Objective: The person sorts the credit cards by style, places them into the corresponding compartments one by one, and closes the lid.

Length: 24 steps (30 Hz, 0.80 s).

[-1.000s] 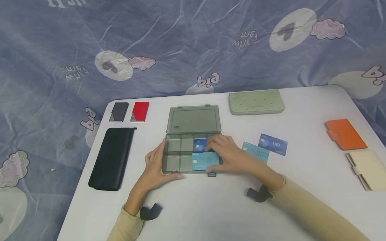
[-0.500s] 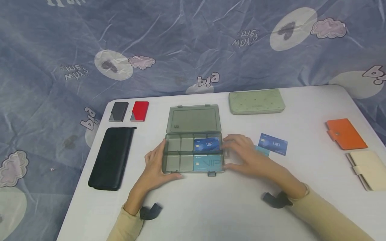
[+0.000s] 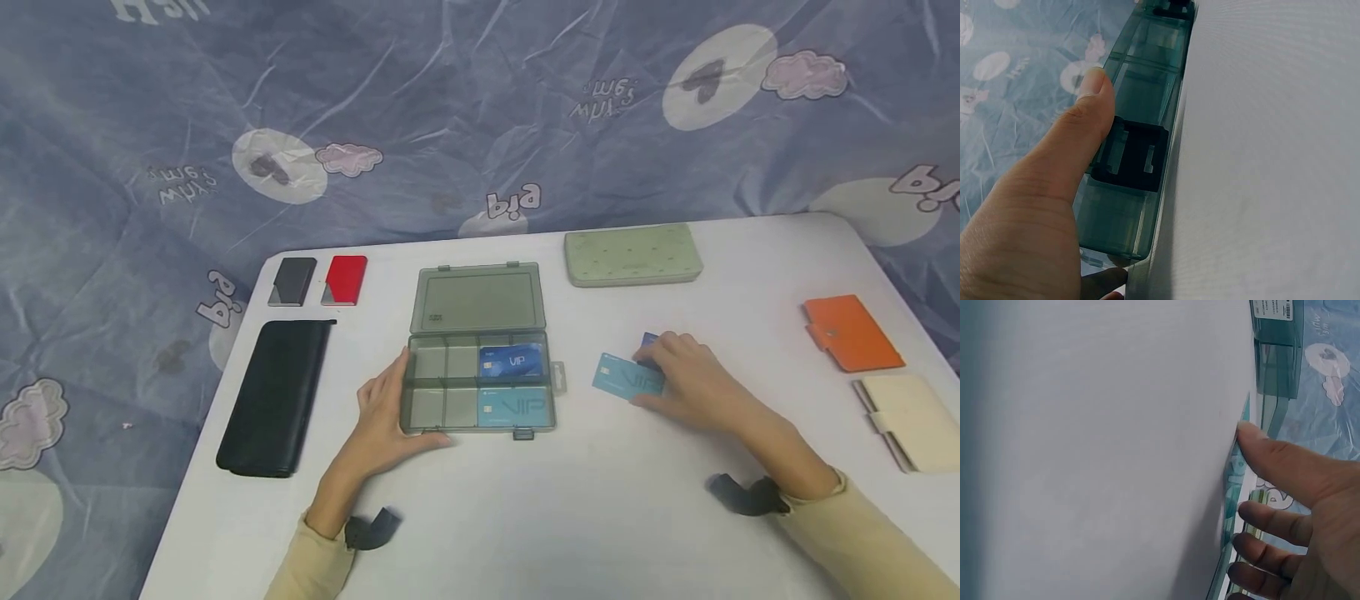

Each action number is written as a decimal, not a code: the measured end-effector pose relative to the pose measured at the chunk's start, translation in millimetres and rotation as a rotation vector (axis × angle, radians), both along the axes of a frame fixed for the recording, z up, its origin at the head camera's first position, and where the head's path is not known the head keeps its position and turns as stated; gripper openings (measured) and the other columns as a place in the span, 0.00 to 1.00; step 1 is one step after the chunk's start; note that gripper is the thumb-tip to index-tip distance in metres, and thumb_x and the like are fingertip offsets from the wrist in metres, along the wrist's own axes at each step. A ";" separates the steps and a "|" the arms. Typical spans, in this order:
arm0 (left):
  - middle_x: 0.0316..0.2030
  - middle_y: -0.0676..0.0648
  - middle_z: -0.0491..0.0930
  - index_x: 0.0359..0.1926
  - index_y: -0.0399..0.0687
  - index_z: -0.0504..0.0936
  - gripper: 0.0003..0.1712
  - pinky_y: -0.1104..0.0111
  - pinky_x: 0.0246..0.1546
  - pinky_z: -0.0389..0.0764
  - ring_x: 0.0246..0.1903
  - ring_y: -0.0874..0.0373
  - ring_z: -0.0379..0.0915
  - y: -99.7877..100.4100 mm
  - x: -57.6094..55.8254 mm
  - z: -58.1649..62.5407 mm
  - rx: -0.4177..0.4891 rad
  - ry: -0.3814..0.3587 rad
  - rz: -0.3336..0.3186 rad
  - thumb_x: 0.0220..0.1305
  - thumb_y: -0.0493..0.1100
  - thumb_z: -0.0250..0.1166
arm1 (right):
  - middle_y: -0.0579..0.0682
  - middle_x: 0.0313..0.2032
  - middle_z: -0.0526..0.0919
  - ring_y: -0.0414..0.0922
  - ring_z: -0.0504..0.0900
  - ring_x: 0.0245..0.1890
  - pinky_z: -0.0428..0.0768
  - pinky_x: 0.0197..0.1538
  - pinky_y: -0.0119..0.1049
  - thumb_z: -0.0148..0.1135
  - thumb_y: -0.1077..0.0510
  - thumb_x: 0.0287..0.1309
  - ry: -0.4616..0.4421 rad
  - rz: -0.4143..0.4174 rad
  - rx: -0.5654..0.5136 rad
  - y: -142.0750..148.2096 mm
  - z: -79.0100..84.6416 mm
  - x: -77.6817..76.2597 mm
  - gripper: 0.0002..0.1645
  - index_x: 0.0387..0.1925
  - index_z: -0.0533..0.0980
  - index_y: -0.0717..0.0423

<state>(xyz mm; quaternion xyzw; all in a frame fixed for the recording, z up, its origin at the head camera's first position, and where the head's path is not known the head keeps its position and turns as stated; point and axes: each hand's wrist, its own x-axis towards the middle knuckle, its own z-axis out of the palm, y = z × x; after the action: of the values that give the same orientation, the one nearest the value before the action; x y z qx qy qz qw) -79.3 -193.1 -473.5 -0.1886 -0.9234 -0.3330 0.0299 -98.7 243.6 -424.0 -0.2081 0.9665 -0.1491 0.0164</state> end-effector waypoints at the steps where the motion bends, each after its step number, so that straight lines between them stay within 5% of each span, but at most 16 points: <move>1: 0.71 0.47 0.48 0.73 0.50 0.39 0.75 0.52 0.56 0.45 0.67 0.49 0.46 -0.1 0.3 -0.1 0.000 -0.001 0.000 0.32 0.71 0.72 | 0.52 0.40 0.74 0.49 0.68 0.40 0.64 0.40 0.43 0.73 0.47 0.41 0.002 0.008 0.002 -0.6 0.6 0.7 0.30 0.46 0.75 0.56; 11: 0.71 0.47 0.49 0.73 0.50 0.39 0.74 0.52 0.56 0.45 0.66 0.50 0.47 0.3 0.3 -1.5 0.004 0.001 0.008 0.32 0.70 0.73 | 0.55 0.41 0.73 0.53 0.68 0.45 0.64 0.50 0.52 0.68 0.52 0.45 -0.094 -0.005 0.012 -17.6 5.4 3.4 0.30 0.47 0.70 0.64; 17: 0.71 0.47 0.48 0.73 0.50 0.39 0.74 0.52 0.56 0.45 0.66 0.50 0.47 0.2 -0.3 -2.3 0.000 0.000 0.009 0.32 0.70 0.73 | 0.51 0.39 0.70 0.49 0.67 0.41 0.63 0.46 0.51 0.71 0.51 0.38 -0.119 -0.002 -0.010 -16.0 -0.6 -2.9 0.33 0.45 0.67 0.60; 24: 0.71 0.48 0.48 0.73 0.50 0.39 0.74 0.52 0.56 0.45 0.66 0.50 0.47 0.5 0.3 -0.4 0.005 -0.003 0.007 0.32 0.71 0.72 | 0.50 0.44 0.73 0.47 0.68 0.47 0.59 0.52 0.48 0.72 0.52 0.40 -0.109 0.067 -0.085 -8.2 -7.2 -4.6 0.34 0.48 0.67 0.57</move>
<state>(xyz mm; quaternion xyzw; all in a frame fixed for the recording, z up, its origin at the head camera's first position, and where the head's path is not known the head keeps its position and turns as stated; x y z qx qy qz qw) -79.0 -192.5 -473.9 -0.1848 -0.9232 -0.3357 0.0304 -103.3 235.5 -431.2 -0.2325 0.9495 -0.2004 0.0652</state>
